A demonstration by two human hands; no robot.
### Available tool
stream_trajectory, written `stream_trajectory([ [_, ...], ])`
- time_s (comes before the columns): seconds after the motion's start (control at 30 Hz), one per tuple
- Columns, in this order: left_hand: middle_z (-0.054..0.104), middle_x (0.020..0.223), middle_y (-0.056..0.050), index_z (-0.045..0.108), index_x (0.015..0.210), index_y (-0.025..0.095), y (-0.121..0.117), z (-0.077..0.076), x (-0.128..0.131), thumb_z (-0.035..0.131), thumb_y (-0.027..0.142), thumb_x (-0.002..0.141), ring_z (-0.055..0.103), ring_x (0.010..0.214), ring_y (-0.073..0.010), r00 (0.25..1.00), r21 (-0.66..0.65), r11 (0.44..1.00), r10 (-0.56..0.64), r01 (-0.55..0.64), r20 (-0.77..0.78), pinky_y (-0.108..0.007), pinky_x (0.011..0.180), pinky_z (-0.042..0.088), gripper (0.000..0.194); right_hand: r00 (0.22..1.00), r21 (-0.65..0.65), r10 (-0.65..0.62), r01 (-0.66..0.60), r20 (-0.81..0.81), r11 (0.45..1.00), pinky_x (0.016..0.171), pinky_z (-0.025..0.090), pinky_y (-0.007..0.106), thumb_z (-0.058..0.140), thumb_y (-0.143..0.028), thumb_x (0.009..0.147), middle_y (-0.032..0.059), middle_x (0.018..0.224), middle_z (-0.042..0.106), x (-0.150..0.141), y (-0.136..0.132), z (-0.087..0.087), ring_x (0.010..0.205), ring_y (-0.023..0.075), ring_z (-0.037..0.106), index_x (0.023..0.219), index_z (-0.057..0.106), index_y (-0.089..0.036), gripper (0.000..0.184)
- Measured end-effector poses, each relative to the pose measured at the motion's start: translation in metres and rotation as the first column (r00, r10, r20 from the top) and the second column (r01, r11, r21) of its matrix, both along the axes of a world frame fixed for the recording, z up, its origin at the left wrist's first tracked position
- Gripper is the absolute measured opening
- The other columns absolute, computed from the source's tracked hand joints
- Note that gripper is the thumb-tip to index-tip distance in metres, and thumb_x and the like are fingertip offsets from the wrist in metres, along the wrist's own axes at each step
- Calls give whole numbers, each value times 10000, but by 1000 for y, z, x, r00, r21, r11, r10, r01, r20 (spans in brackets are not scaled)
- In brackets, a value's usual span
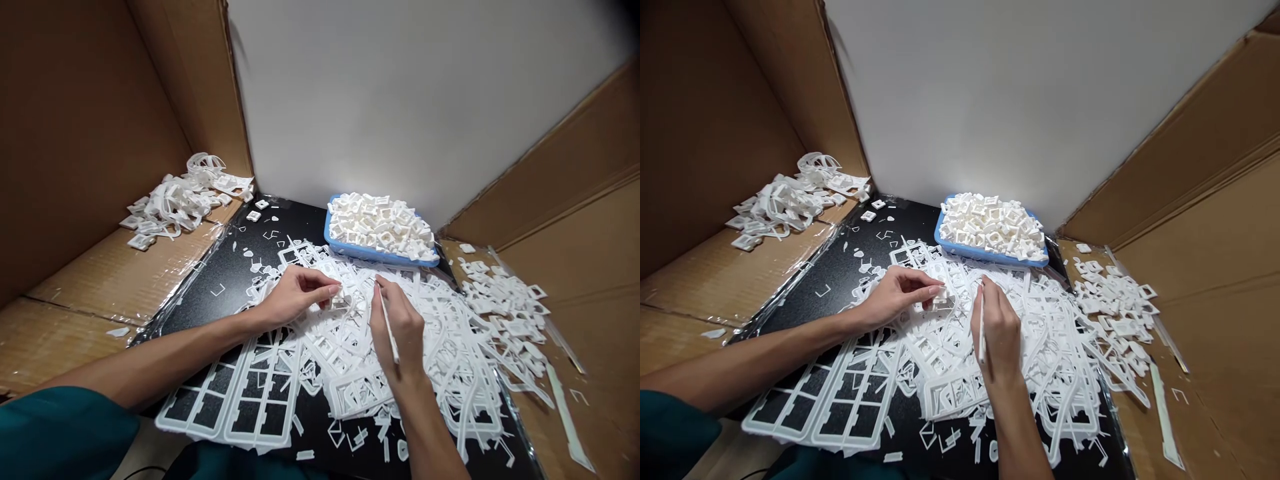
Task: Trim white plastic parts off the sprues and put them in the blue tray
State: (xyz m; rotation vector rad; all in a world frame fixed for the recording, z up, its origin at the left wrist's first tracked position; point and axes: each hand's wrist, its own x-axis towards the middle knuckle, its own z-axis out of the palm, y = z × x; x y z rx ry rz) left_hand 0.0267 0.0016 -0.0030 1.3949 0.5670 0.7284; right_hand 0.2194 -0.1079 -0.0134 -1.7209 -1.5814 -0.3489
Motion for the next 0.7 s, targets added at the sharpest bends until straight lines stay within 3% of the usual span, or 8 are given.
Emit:
stream_trajectory([
  [0.17,766,800,-51,816,1116,116,2,-1,0,831,346,938,694,698,-129,998,-13,1000,-2,3,58,-240,701,565,291,976,55,-106,118,-188,991,703,561,333,677,-381,1049,50,909,818,-1,-1,5,763,235,784,1009,746,-225,175],
  [0.23,760,812,-52,809,1110,116,2,0,0,822,356,946,692,698,-132,998,-4,1000,-3,3,61,-247,700,568,291,950,59,-83,106,-302,993,752,566,356,713,-408,1021,39,883,801,-6,-1,10,783,242,770,973,740,-237,179],
  [0.33,764,856,-64,803,1088,119,2,1,1,817,371,946,689,695,-138,998,1,1000,16,-16,53,-262,696,575,290,883,87,101,-69,-459,994,971,572,430,711,-362,1013,70,1125,805,-10,-1,17,1064,276,765,961,720,-245,128],
  [0.43,763,882,-67,798,1094,121,1,1,1,812,373,950,687,701,-136,998,-4,1000,24,-24,65,-262,698,579,291,778,86,240,-235,-581,968,1051,549,462,688,-338,1022,78,1233,789,-11,-2,20,1183,283,736,933,699,-243,131],
  [0.57,767,931,-69,782,1169,126,1,1,1,801,356,965,689,717,-127,993,-13,999,53,-52,107,-252,713,576,308,654,43,288,-364,-700,930,1084,528,477,664,-365,1038,87,1263,788,-12,-1,18,1223,293,723,915,688,-239,178],
  [0.7,762,937,-72,785,1181,124,2,-1,0,781,369,982,684,715,-125,990,-18,997,80,-78,117,-246,702,561,315,596,-1,293,-442,-748,897,1115,509,475,655,-393,1043,95,1334,767,-14,0,15,1277,295,700,912,680,-237,205],
])
